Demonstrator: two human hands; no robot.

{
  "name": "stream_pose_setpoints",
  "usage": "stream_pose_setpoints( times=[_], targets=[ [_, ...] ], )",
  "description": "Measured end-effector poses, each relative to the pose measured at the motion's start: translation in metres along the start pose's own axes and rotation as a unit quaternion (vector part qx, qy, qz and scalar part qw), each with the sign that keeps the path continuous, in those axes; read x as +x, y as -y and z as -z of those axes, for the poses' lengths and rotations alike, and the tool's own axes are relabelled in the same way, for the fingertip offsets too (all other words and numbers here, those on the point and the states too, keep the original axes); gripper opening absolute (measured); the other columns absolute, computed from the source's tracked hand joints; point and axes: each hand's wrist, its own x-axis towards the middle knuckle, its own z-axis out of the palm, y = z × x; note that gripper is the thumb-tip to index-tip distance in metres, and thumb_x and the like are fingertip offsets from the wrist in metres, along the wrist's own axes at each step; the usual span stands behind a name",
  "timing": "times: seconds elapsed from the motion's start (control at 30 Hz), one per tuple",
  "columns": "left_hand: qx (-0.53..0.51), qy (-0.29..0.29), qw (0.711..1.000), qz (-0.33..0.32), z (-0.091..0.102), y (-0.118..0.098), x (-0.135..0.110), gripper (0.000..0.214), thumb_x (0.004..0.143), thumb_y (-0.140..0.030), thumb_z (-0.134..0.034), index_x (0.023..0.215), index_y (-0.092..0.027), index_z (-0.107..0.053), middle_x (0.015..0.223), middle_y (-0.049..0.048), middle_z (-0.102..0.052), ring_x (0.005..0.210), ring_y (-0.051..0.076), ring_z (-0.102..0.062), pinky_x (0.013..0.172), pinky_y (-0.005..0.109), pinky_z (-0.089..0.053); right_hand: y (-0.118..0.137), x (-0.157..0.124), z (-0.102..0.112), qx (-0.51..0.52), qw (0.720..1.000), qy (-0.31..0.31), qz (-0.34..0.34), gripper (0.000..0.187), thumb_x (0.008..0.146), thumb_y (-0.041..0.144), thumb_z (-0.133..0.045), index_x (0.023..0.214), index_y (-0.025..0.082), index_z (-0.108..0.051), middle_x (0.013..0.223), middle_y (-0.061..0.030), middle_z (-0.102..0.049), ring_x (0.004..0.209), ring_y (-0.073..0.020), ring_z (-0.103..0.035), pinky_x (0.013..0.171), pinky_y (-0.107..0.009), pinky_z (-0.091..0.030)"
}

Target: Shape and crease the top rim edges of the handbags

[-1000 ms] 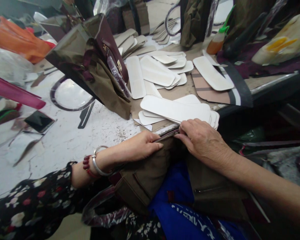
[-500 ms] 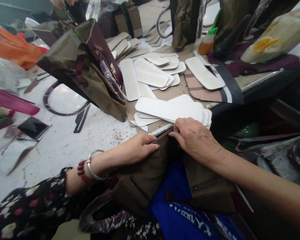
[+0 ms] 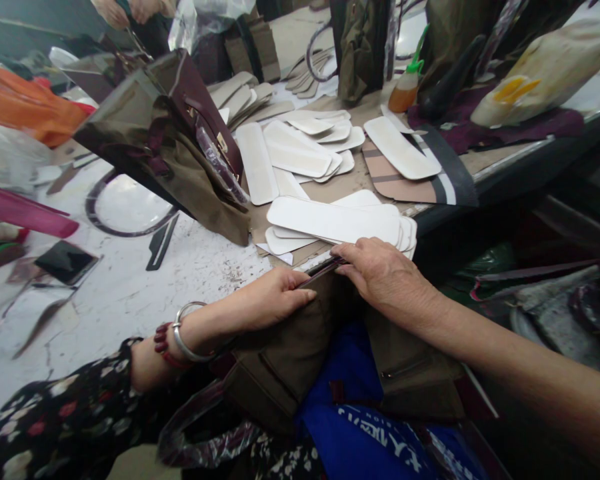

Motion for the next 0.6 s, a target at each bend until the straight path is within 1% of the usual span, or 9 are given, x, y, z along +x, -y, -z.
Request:
stream_pose_setpoints(
  times=[0.17,0.27,0.33,0.4,0.5,0.57,0.6],
  targets=[
    [0.003,-0.005,1.000,0.003,-0.002,-0.001,-0.002,0.026,0.078,-0.035,-0.044,0.084,-0.012,-0.057,0.070,0.0015,-0.059,0.058,0.013,-0.052,0.051,0.021,-0.040,0.000,0.001,0.002,-0.011,1.000,0.012,0.002,0.014,0.083,0.024,-0.048,0.089,0.019,-0.059,0.075,-0.0053,-0.053,0.075,-0.0195,-0.049,0.067,-0.028,-0.037],
    [0.029,0.015,0.999,0.012,0.000,-0.007,-0.001,0.027,0.077,-0.037,-0.046,0.080,-0.012,-0.056,0.065,0.0009,-0.057,0.053,0.012,-0.049,0.047,0.021,-0.038,-0.001,0.003,0.002,0.011,1.000,0.014,0.008,0.011,0.081,0.021,-0.050,0.085,0.018,-0.059,0.075,-0.0054,-0.053,0.076,-0.0196,-0.049,0.067,-0.028,-0.037],
    [0.062,0.027,0.998,-0.002,0.002,-0.014,0.003,0.028,0.076,-0.039,-0.048,0.077,-0.011,-0.056,0.063,0.0004,-0.055,0.051,0.012,-0.047,0.046,0.020,-0.036,-0.003,0.003,0.000,0.034,0.999,0.010,0.010,0.010,0.080,0.020,-0.051,0.085,0.017,-0.059,0.076,-0.0057,-0.054,0.077,-0.0197,-0.049,0.069,-0.028,-0.038],
    [0.079,0.019,0.996,-0.045,0.003,-0.019,0.012,0.027,0.076,-0.037,-0.049,0.081,-0.011,-0.056,0.069,0.0018,-0.057,0.058,0.013,-0.050,0.051,0.021,-0.039,-0.005,0.003,-0.003,0.047,0.999,0.006,0.011,0.010,0.079,0.020,-0.051,0.085,0.017,-0.059,0.076,-0.0054,-0.054,0.077,-0.0195,-0.050,0.069,-0.029,-0.038],
    [0.069,0.001,0.993,-0.099,0.003,-0.019,0.028,0.026,0.078,-0.028,-0.044,0.090,-0.011,-0.058,0.086,0.0042,-0.062,0.076,0.017,-0.054,0.068,0.024,-0.042,-0.007,0.000,-0.006,0.056,0.998,0.000,0.010,0.010,0.079,0.020,-0.052,0.086,0.018,-0.059,0.075,-0.0042,-0.055,0.076,-0.0183,-0.051,0.069,-0.027,-0.039],
    [0.072,-0.016,0.993,-0.097,0.003,-0.016,0.036,0.027,0.078,-0.024,-0.042,0.093,-0.010,-0.060,0.088,0.0046,-0.063,0.080,0.018,-0.055,0.074,0.026,-0.042,-0.009,-0.005,-0.005,0.068,0.998,-0.010,0.004,0.014,0.079,0.023,-0.054,0.091,0.017,-0.057,0.076,-0.0034,-0.056,0.074,-0.0169,-0.052,0.068,-0.026,-0.040],
    [0.075,-0.027,0.993,-0.089,0.004,-0.013,0.037,0.028,0.078,-0.023,-0.041,0.094,-0.010,-0.060,0.088,0.0046,-0.064,0.080,0.018,-0.056,0.075,0.026,-0.042,-0.010,-0.008,-0.004,0.073,0.997,-0.026,0.003,0.017,0.079,0.025,-0.054,0.094,0.016,-0.056,0.077,-0.0033,-0.057,0.074,-0.0165,-0.052,0.068,-0.026,-0.040]
  ],
)
